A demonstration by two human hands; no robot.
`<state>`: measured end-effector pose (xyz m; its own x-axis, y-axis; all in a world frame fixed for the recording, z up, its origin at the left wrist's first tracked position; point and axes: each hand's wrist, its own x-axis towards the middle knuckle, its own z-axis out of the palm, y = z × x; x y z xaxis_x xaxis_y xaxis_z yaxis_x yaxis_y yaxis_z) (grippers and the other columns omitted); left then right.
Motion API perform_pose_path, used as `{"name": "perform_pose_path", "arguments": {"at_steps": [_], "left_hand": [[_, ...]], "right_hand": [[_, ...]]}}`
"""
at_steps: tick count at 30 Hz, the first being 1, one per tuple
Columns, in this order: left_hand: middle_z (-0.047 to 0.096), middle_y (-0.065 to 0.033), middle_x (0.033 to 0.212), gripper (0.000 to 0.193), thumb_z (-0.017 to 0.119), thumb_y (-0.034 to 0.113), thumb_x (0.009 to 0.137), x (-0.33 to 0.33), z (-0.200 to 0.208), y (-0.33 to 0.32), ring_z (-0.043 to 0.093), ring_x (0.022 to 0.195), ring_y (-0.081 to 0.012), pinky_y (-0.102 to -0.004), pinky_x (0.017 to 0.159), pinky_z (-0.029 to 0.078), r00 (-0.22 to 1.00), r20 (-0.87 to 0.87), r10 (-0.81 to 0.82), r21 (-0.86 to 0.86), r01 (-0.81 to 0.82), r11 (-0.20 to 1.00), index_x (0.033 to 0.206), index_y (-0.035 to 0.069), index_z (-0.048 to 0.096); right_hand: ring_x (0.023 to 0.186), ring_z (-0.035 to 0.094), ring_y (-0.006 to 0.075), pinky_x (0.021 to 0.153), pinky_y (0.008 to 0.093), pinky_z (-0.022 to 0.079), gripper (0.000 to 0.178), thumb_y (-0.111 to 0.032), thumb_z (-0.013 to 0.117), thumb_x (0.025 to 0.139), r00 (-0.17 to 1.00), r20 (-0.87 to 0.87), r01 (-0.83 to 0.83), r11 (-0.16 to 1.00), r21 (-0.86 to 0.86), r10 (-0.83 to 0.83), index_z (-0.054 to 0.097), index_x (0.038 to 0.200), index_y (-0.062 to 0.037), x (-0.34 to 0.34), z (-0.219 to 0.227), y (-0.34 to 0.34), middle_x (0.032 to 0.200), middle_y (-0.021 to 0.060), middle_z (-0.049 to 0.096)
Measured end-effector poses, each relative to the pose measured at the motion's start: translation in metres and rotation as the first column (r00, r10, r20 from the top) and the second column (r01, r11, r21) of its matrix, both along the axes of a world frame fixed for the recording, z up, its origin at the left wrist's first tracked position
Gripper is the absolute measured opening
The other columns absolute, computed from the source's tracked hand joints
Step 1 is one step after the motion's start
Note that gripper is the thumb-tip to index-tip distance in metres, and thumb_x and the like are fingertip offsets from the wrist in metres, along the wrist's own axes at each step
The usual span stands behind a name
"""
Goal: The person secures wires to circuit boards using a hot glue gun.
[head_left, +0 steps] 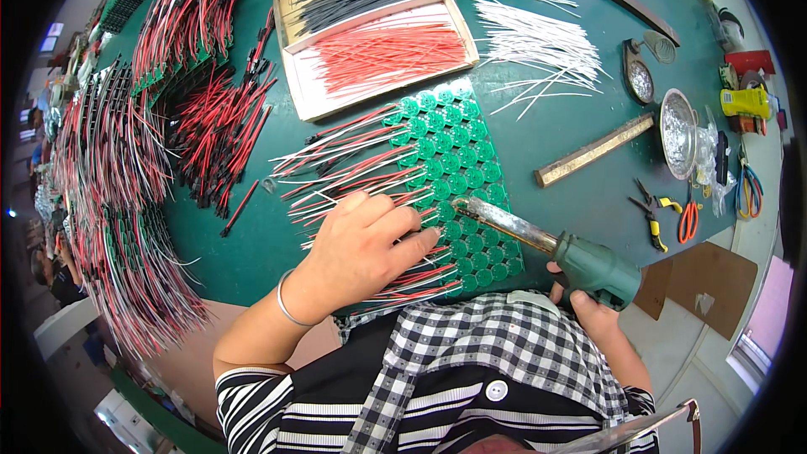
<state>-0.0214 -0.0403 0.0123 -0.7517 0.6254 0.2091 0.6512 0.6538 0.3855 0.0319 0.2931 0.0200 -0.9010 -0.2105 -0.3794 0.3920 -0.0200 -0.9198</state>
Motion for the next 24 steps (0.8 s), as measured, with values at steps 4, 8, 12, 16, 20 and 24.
{"name": "perform_pose_path", "arguments": {"at_steps": [4,8,12,16,20,24], "left_hand": [[0.058,0.0039,0.087,0.022,0.066,0.017,0.075,0.002,0.0,0.001,0.05,0.074,-0.016,-0.0324,0.064,0.039,0.998,0.019,-0.056,-0.011,0.057,0.998,0.096,0.018,0.072],[0.057,0.004,0.086,0.022,0.066,0.017,0.075,-0.001,0.0,0.002,0.05,0.074,-0.0156,-0.0323,0.064,0.039,0.999,0.017,-0.051,-0.008,0.051,0.999,0.096,0.018,0.072],[0.056,0.0042,0.085,0.021,0.066,0.018,0.076,-0.004,-0.001,0.002,0.05,0.075,-0.0156,-0.0319,0.064,0.039,0.999,0.017,-0.051,-0.016,0.051,0.999,0.096,0.019,0.072],[0.056,0.0039,0.085,0.022,0.066,0.019,0.077,-0.003,0.002,0.001,0.05,0.074,-0.0158,-0.0321,0.063,0.038,0.998,0.001,-0.057,-0.024,0.057,0.998,0.097,0.019,0.072],[0.056,0.0036,0.082,0.023,0.066,0.018,0.078,-0.005,0.003,-0.002,0.05,0.072,-0.0156,-0.0329,0.062,0.038,0.998,0.02,-0.062,-0.029,0.063,0.998,0.1,0.019,0.072],[0.057,0.0041,0.083,0.025,0.068,0.016,0.075,-0.012,-0.001,-0.007,0.052,0.072,-0.0151,-0.0319,0.062,0.038,1.0,-0.009,-0.012,0.019,0.012,1.0,0.1,0.018,0.072]], "right_hand": [[0.071,0.063,0.0199,0.067,0.0338,0.052,0.045,-0.025,0.068,0.089,0.994,-0.06,-0.083,0.996,0.043,0.086,0.055,0.121,0.0038,0.004,-0.011,0.011,0.098,0.0139,0.065],[0.07,0.063,0.0224,0.064,0.0352,0.053,0.056,-0.03,0.066,0.091,0.983,-0.117,-0.133,0.988,0.082,0.142,0.048,0.132,0.005,0.005,-0.014,0.014,0.116,0.0188,0.064],[0.07,0.063,0.0221,0.064,0.035,0.053,0.056,-0.03,0.065,0.092,0.988,-0.086,-0.118,0.988,0.103,0.127,0.048,0.132,0.0052,0.002,-0.013,0.011,0.115,0.0186,0.064],[0.073,0.062,0.0186,0.069,0.0335,0.052,0.048,-0.028,0.065,0.091,0.997,-0.059,-0.052,0.997,0.063,0.055,0.054,0.126,0.0042,-0.002,0.001,0.0,0.105,0.0138,0.065],[0.075,0.062,0.0183,0.07,0.0333,0.053,0.04,-0.011,0.06,0.09,1.0,-0.027,-0.012,0.998,-0.064,0.011,0.055,0.126,0.0048,-0.006,-0.009,-0.001,0.116,0.0158,0.064],[0.072,0.064,0.0209,0.067,0.0343,0.055,0.046,-0.013,0.062,0.09,0.999,-0.043,-0.016,0.995,-0.099,0.012,0.05,0.131,0.0049,-0.013,-0.014,-0.001,0.117,0.0197,0.063]]}}
